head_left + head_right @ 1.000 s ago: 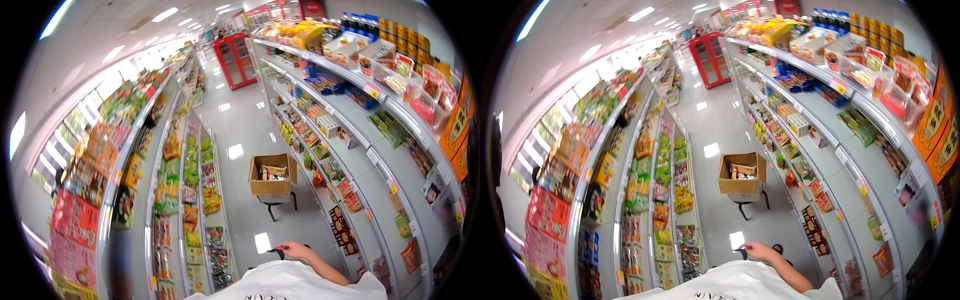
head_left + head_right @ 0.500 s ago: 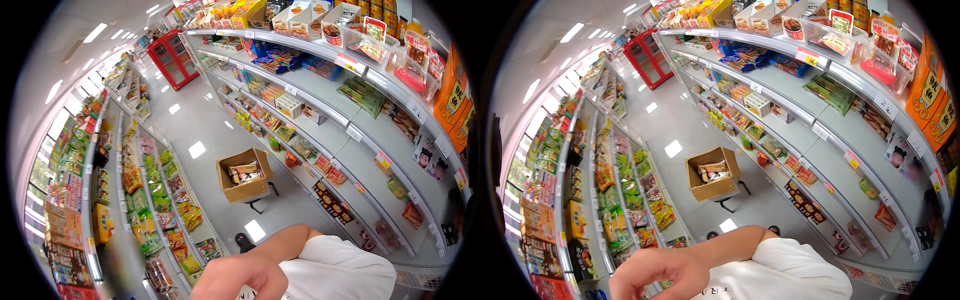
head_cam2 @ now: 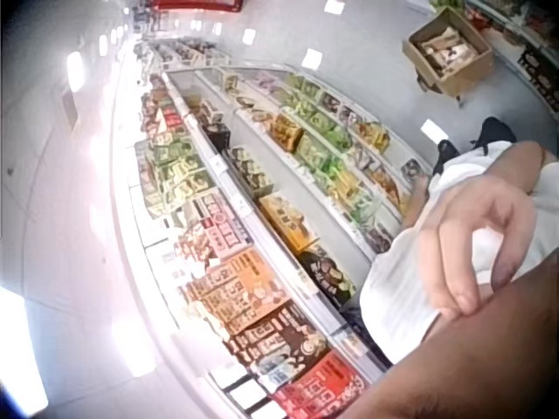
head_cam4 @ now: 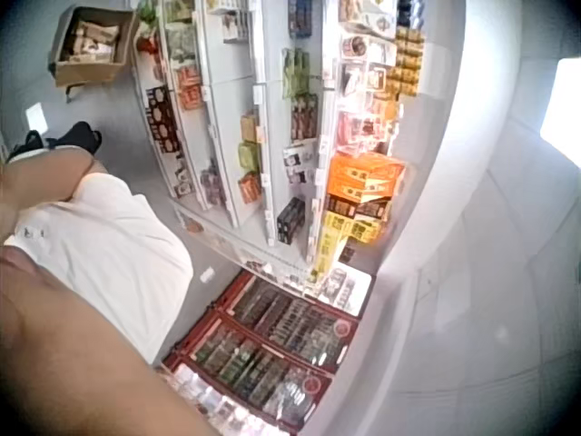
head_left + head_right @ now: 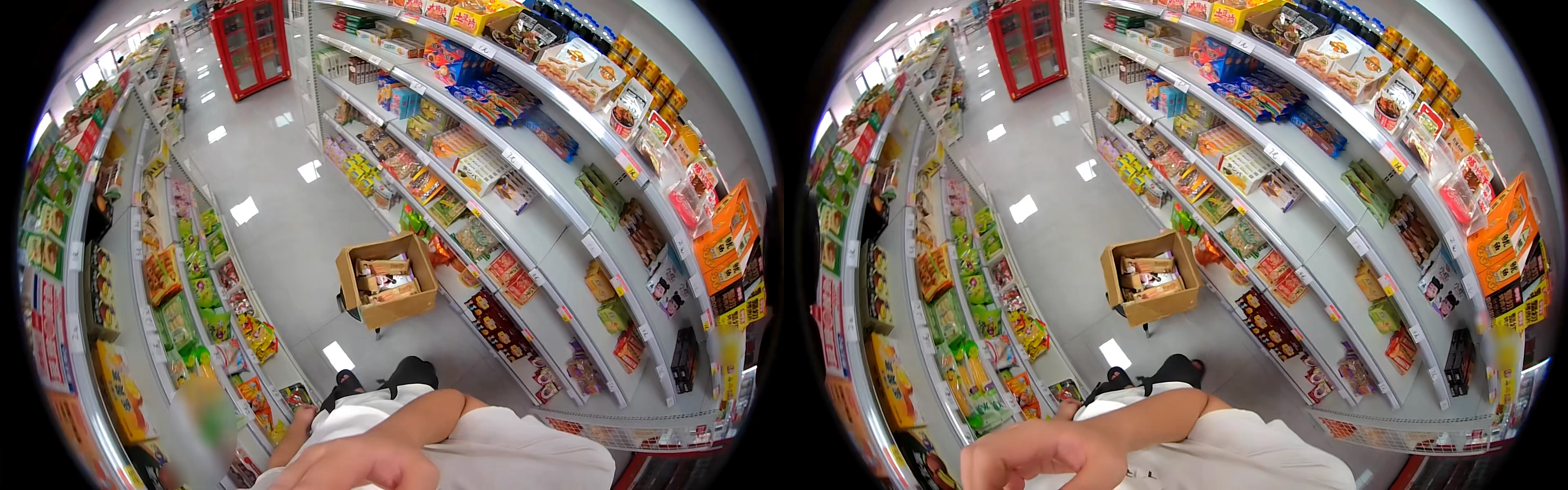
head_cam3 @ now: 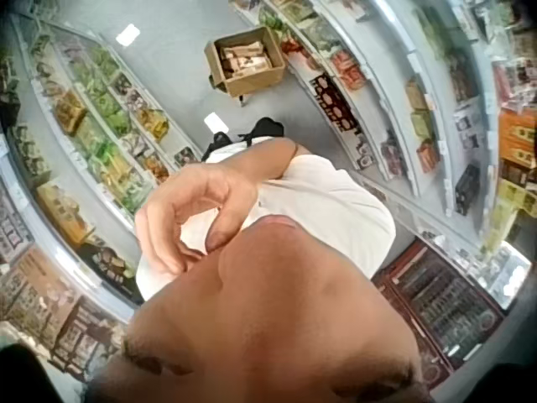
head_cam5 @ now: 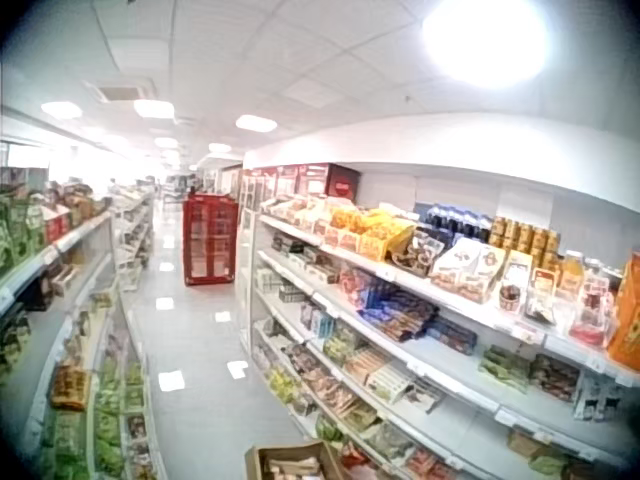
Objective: The person walks through a convenience store aisle carrying a cardboard box. They repeatedly pick various packaged snack items from the shelves and place them into the box. The person moves along the aisle, selecting items from different shelf levels and continuing to fill the box.
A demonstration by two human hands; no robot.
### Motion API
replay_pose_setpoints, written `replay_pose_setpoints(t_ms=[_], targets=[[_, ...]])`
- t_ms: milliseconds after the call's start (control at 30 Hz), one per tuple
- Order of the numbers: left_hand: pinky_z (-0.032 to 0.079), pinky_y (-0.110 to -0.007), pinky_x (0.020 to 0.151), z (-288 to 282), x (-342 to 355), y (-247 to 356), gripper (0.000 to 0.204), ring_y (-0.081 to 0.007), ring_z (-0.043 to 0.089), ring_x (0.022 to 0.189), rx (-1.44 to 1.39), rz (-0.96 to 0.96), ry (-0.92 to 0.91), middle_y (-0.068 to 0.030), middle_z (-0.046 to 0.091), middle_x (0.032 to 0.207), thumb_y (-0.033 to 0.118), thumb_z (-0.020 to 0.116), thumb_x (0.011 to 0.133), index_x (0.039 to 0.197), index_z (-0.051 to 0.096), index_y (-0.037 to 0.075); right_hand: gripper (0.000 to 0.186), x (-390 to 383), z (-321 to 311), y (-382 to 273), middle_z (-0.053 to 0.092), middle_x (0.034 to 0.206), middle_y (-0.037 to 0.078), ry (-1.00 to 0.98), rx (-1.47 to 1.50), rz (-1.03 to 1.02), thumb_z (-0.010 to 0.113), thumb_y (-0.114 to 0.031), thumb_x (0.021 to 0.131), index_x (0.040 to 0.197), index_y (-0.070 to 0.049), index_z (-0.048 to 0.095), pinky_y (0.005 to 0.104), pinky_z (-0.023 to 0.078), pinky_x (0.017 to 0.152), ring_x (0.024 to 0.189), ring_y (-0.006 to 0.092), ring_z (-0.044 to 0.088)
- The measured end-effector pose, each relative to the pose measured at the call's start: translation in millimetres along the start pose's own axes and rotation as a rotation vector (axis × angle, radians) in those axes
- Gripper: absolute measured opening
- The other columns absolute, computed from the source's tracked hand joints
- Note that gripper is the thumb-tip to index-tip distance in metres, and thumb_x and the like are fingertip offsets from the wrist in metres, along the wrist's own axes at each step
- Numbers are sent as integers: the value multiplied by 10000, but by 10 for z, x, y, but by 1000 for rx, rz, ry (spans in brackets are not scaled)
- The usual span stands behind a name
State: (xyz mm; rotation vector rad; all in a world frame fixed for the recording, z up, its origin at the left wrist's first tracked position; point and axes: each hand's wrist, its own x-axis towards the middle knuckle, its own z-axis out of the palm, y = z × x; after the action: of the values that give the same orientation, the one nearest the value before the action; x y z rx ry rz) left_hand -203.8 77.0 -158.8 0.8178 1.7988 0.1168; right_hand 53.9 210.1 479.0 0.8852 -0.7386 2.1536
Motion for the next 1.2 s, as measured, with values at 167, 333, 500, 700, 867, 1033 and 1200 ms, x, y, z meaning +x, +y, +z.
replay_pose_setpoints(t_ms=[167,333,500,700,867,1033,1200], targets=[[531,-388,834,-252,451,620,245,-276,694,891,-12,90,-77,-145,730,934,251,612,850,989,742,98,255,265,-552,33,632,1069,195,-133,-129,-144,606,-100,931,1102,89,608,331,519,719,851,244,646],[531,-380,837,-217,554,1282,239,-271,693,892,31,194,-150,-141,730,934,245,607,853,985,743,100,255,672,-907,-13,631,1059,215,-189,43,-384,597,-110,944,1070,110,616,310,521,663,828,242,645],[530,-373,840,-713,818,1598,234,-267,693,894,73,229,-97,-137,730,935,239,602,856,982,743,101,261,655,-1253,-421,648,1005,204,-270,92,-83,631,-147,942,1005,106,644,295,528,633,799,252,644],[530,-363,843,-1260,1069,1894,228,-262,692,896,46,219,-24,-132,730,935,232,596,860,978,743,104,282,975,-1341,-487,662,903,171,-28,51,-321,657,-164,931,1015,105,653,331,529,650,772,256,655],[529,-356,846,-1496,1474,2183,224,-258,691,897,91,257,-90,-128,730,936,227,591,863,974,743,106,259,1138,-1985,-589,670,838,165,-53,44,-169,652,-166,934,972,90,675,333,521,625,718,261,657],[528,-348,848,-1793,2296,2624,220,-254,691,899,226,383,-223,-124,730,936,221,586,866,971,743,107,253,1479,-2884,-696,679,858,173,-96,-300,-55,634,-183,948,927,65,682,362,507,581,697,289,663],[530,-362,842,-2253,3443,2989,269,-268,691,903,425,617,-419,-128,732,938,256,558,878,981,732,79,257,2146,-3516,-1061,686,832,104,-52,-919,-203,624,-230,956,843,-19,718,332,519,593,676,235,644]])
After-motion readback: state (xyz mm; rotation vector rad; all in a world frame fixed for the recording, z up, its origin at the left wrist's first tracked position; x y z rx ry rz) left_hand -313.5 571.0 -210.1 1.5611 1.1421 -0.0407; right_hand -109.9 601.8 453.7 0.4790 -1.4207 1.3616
